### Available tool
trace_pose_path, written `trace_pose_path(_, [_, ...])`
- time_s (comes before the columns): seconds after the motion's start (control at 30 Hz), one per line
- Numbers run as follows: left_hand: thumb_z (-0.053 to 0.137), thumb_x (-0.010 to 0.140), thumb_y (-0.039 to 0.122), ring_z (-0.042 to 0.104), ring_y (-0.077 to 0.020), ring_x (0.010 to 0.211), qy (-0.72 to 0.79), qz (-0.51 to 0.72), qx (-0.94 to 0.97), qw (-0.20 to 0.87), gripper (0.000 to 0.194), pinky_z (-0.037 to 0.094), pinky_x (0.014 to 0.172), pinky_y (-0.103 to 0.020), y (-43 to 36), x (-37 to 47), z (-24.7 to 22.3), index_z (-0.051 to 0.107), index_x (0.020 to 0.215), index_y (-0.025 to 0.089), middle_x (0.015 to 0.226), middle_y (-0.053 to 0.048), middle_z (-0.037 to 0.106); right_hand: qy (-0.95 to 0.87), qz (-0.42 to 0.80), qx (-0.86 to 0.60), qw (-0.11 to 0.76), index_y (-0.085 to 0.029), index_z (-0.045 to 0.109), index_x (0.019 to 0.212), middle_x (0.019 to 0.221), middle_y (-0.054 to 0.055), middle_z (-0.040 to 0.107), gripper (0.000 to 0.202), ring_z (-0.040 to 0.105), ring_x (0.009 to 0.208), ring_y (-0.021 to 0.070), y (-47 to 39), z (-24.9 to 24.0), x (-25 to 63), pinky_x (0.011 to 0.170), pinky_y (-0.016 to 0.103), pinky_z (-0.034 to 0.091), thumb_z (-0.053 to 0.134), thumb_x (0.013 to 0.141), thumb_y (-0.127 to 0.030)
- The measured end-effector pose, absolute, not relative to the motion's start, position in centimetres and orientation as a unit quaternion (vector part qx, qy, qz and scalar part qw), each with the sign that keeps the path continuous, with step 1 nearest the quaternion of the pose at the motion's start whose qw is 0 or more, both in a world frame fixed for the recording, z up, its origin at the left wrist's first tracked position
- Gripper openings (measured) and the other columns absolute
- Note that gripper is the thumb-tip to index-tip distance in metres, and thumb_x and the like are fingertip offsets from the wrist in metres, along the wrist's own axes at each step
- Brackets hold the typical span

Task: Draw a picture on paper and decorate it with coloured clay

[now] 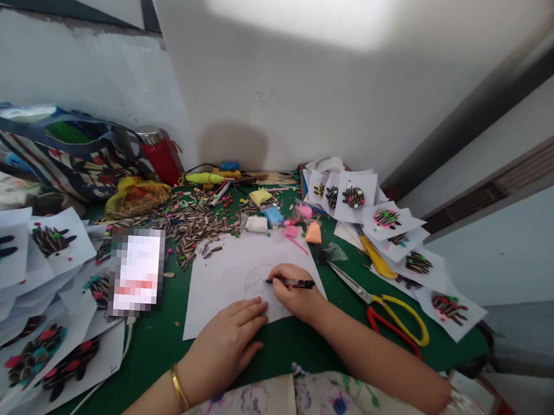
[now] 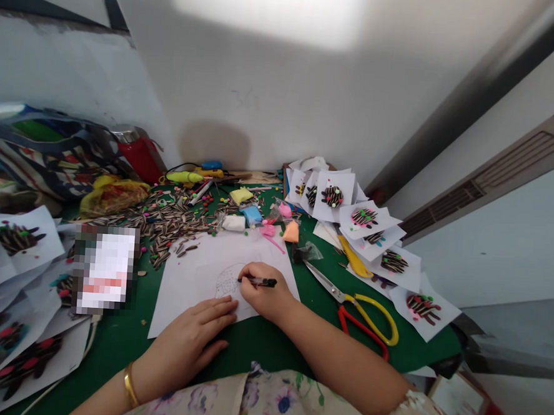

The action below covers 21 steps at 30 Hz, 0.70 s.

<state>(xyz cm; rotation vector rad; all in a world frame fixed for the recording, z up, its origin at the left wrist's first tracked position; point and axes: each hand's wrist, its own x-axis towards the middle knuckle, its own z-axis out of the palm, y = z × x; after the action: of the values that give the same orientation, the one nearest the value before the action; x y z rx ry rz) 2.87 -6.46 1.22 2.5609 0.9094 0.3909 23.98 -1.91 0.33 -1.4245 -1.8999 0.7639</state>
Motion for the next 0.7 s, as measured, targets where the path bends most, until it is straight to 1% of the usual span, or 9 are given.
trace_pose_path(0.13, [0.06,0.085,0.018,0.051,-0.0271,0.128,0.324,0.126,0.918,0.19,0.041,0.046,0.106,-0.048,-6.42,2.9,1.25,0.058,0.126,0.022,0.138,-0.008,0.056,-0.711,0.297,-0.545,0.331,-0.021,0.067,0.087,0.086,0.001,0.068,0.017,0.062,0.083,0.0162,-1.9,0.18,23.98,0.078,0.028,0.047,0.053,0.081,-0.013])
trace_pose_path(0.3, [0.06,0.085,0.017,0.051,-0.0267,0.128,0.327,0.122,0.918,0.189,0.041,0.046,0.106,-0.047,-6.4,2.93,1.33,0.059,0.125,0.022,0.139,-0.008,0.056,-0.722,0.299,-0.531,0.328,-0.022,0.067,0.091,0.091,0.002,0.069,0.018,0.062,0.088,0.0168,-1.89,0.15,23.86,0.083,0.029,0.047,0.053,0.082,-0.013])
trace_pose_path(0.53, [0.061,0.085,0.017,0.05,-0.0262,0.128,0.33,0.117,0.917,0.192,0.041,0.046,0.107,-0.047,-6.49,2.88,1.19,0.059,0.126,0.022,0.139,-0.007,0.055,-0.706,0.305,-0.546,0.332,-0.021,0.067,0.089,0.086,0.001,0.068,0.018,0.062,0.083,0.0158,-1.9,0.27,23.94,0.078,0.027,0.047,0.053,0.082,-0.013])
trace_pose_path(0.7, [0.061,0.084,0.017,0.05,-0.0262,0.129,0.332,0.12,0.917,0.187,0.043,0.046,0.107,-0.047,-6.52,2.82,0.93,0.058,0.127,0.023,0.14,-0.006,0.055,-0.701,0.321,-0.537,0.341,-0.022,0.067,0.095,0.092,0.001,0.07,0.019,0.064,0.088,0.0163,-1.9,0.07,23.93,0.081,0.027,0.048,0.054,0.084,-0.016])
